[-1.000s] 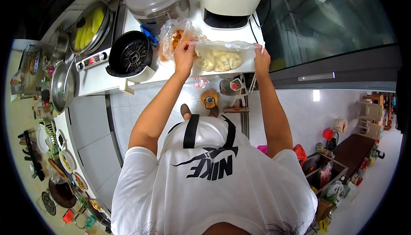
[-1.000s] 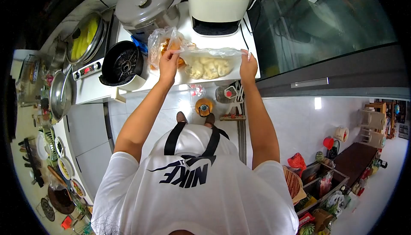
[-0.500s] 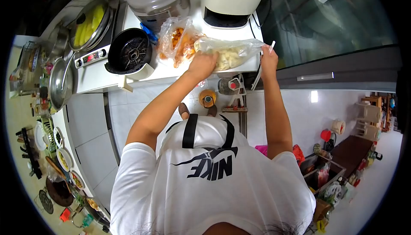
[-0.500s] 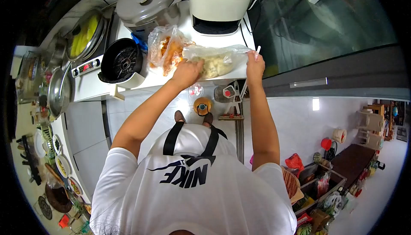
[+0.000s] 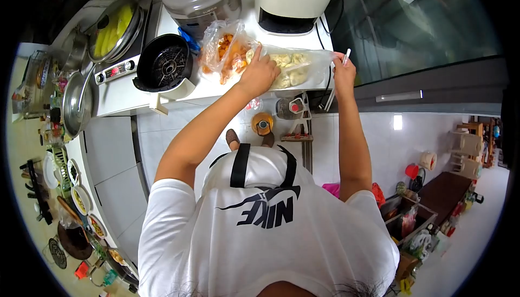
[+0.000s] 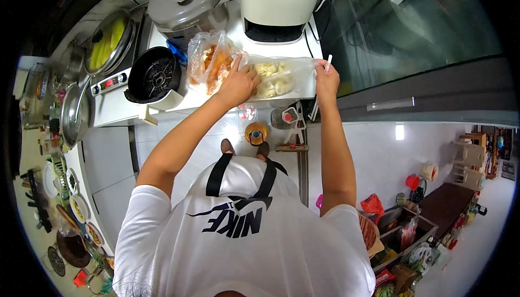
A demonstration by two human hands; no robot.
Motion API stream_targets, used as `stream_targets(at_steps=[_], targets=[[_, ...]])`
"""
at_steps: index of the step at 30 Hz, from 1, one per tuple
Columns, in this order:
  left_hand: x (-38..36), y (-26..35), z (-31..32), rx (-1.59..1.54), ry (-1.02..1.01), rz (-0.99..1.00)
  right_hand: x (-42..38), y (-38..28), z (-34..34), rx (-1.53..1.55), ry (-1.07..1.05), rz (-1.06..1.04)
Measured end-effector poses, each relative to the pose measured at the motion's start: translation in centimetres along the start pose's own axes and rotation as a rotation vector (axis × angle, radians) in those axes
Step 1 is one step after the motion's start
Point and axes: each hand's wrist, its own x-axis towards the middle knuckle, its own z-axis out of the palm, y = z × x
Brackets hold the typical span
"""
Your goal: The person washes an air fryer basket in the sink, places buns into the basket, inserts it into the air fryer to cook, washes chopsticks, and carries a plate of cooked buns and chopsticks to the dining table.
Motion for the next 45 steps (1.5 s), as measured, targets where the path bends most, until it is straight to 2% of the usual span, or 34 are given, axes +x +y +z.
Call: stream_targets(at_steps=[3,5,7,8,9,10,12,13,15,16,18,19,20,22,24,25,27,30,31,34,36,38,41,45], targets=[[-2.4,0.7,-0.5,0.06,0.163,0.227,0.7,1.8,-1.0,-0.16,0.047,-0.034],[-3.4,1.2,-0.2,0.078,0.044,0.259,0.7,2.2,-1.5,-0.27,0.063,-0.011],[-3.9,1.3,-0.4,0.076,-0.091,0.26,-0.3,0.6,-1.7,-0.408,0.147,-0.302],[-4.0,1.2,-0.2,0.055,-0.084,0.255,-1.1,-0.7,-1.9,-0.474,0.187,-0.447],[-4.2,1.0,0.2,0.032,-0.077,0.25,-2.2,-3.3,-2.0,-0.357,0.169,-0.397],[-4.2,0.9,0.6,0.01,-0.068,0.247,-4.1,-6.9,-2.1,-0.095,0.072,-0.087],[-4.1,0.8,1.1,-0.013,0.003,0.305,-6.7,-11.7,-2.0,0.25,-0.078,-0.078],[-4.0,0.8,1.3,-0.024,0.041,0.336,-7.0,-11.8,-2.0,0.299,-0.148,-0.108],[-3.6,0.8,1.3,-0.049,-0.063,0.326,-7.4,-12.0,-1.9,0.396,-0.289,-0.174],[-3.5,0.9,1.4,-0.062,-0.116,0.32,-7.5,-11.6,-0.4,0.298,-0.203,-0.323],[-3.7,0.7,1.5,-0.124,-0.151,0.329,-6.2,-8.6,-0.2,0.01,-0.262,-0.614],[-3.9,0.6,1.5,-0.155,-0.17,0.333,-6.5,-7.5,0.4,-0.036,-0.271,-0.528],[-4.2,0.4,1.6,-0.209,-0.172,0.318,-7.1,-6.6,1.2,-0.083,-0.279,-0.441],[-4.8,0.0,1.6,-0.318,-0.178,0.289,-7.6,-4.5,1.7,-0.323,-0.28,-0.458],[-4.8,-0.2,1.5,-0.342,-0.217,0.035,-6.5,-2.6,0.5,-0.525,-0.179,-0.814],[-4.9,-0.3,1.5,-0.354,-0.236,-0.095,-6.2,-2.4,-0.2,-0.53,-0.136,-0.843],[-4.6,-1.3,2.8,-0.28,-0.174,-0.171,-5.9,-2.2,-1.5,-0.543,-0.048,-0.899],[-3.5,-2.5,4.1,-0.22,-0.141,-0.236,-5.8,-3.0,-2.4,-0.342,-0.061,-0.642],[-3.0,-2.7,4.5,-0.203,-0.106,-0.252,-5.9,-3.4,-2.5,-0.238,-0.146,-0.493],[-2.1,-3.0,4.5,-0.207,-0.077,-0.304,-7.2,-4.7,-0.7,-0.111,-0.429,-0.418],[-2.0,-3.2,4.9,-0.194,-0.002,-0.327,-8.2,-4.5,1.4,-0.076,-0.628,-0.251],[-2.2,-3.5,4.3,-0.192,0.015,-0.313,-8.7,-2.5,3.6,-0.023,-0.658,-0.247],[-2.1,-4.5,4.9,-0.122,0.046,-0.343,-7.8,-1.6,4.5,-0.283,-0.369,-0.701],[-1.8,-5.3,4.9,-0.048,-0.01,-0.465,-5.2,-1.2,3.4,-0.427,-0.158,-0.832]])
